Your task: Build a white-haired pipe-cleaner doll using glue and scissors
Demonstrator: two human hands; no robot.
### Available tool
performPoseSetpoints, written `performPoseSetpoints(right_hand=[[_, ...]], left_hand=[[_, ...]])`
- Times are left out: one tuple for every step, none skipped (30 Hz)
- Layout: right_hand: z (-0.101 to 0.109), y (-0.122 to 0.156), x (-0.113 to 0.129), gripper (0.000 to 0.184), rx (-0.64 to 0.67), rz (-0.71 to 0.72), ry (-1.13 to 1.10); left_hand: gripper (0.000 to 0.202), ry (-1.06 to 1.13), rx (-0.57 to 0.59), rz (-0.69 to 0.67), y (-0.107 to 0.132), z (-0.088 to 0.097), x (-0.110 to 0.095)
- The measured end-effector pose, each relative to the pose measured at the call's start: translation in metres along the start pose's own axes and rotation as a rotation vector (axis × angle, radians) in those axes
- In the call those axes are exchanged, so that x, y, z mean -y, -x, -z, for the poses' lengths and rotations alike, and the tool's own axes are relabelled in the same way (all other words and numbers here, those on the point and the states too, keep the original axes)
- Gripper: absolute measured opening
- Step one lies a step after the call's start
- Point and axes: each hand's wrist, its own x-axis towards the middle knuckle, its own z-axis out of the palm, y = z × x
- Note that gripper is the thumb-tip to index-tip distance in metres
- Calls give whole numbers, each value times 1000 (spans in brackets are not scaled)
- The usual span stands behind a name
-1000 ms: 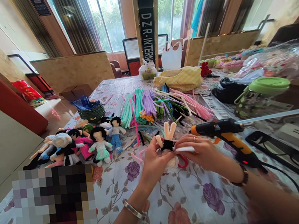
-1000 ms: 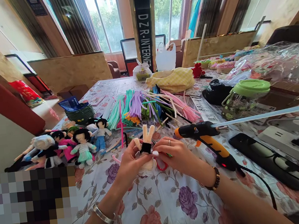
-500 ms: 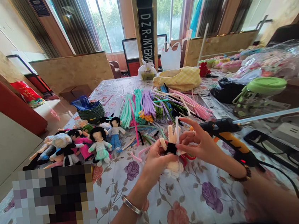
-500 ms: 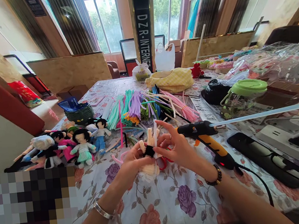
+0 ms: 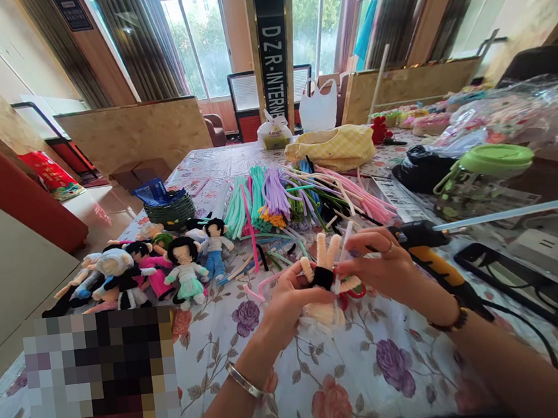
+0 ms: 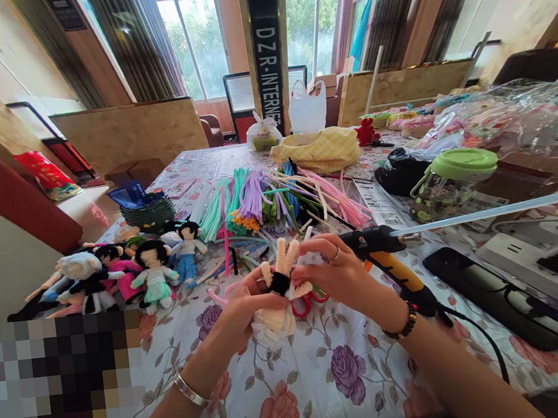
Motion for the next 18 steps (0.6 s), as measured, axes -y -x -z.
performPoseSetpoints(right_hand=[[0, 0, 0, 16, -14, 46, 23], [0, 0, 1, 18, -16, 83, 30], [0, 0, 3, 20, -8, 107, 21], [-1, -1, 4, 22, -2, 114, -4], [-2, -2, 7, 23, 2, 94, -44], [-3, -3, 9, 23, 7, 43, -93], [-4, -4, 12, 22, 16, -29, -152], [-6, -4, 15, 20, 41, -122, -212], [-7, -5, 17, 18, 80, -220, -270], [-8, -5, 20, 16, 128, -317, -322], [-9, -6, 22, 14, 176, -408, -372], [-9, -6, 23, 14, 215, -491, -427], [-10, -6, 24, 17, 249, -573, -490], [-10, -6, 25, 21, 277, -654, -558], [-11, -6, 25, 25, 299, -733, -628], [-11, -6, 25, 28, 322, -806, -696], [-11, -6, 25, 30, 344, -866, -754], [-11, -6, 25, 31, 359, -914, -800]], left_hand=[[39, 20, 4, -9, 0, -1, -1], [41, 37, 3, -19, 1, -1, -1], [42, 50, -4, -30, 1, -2, -2], [42, 60, -17, -43, 1, -3, -3], [42, 67, -33, -54, 2, -4, -4], [42, 70, -51, -65, 2, -5, -4], [41, 70, -70, -79, 3, -5, -5], [39, 64, -88, -95, 3, -5, -5], [37, 52, -105, -115, 3, -5, -5], [35, 31, -122, -140, 3, -5, -5], [34, 2, -140, -169, 4, -5, -4], [32, -33, -158, -203, 4, -5, -4], [31, -73, -173, -238, 4, -4, -4], [30, -112, -188, -268, 4, -4, -3], [29, -145, -202, -293, 4, -4, -3], [29, -169, -213, -311, 4, -4, -3], [29, -184, -222, -323, 3, -5, -3], [30, -193, -230, -331, 3, -5, -3]])
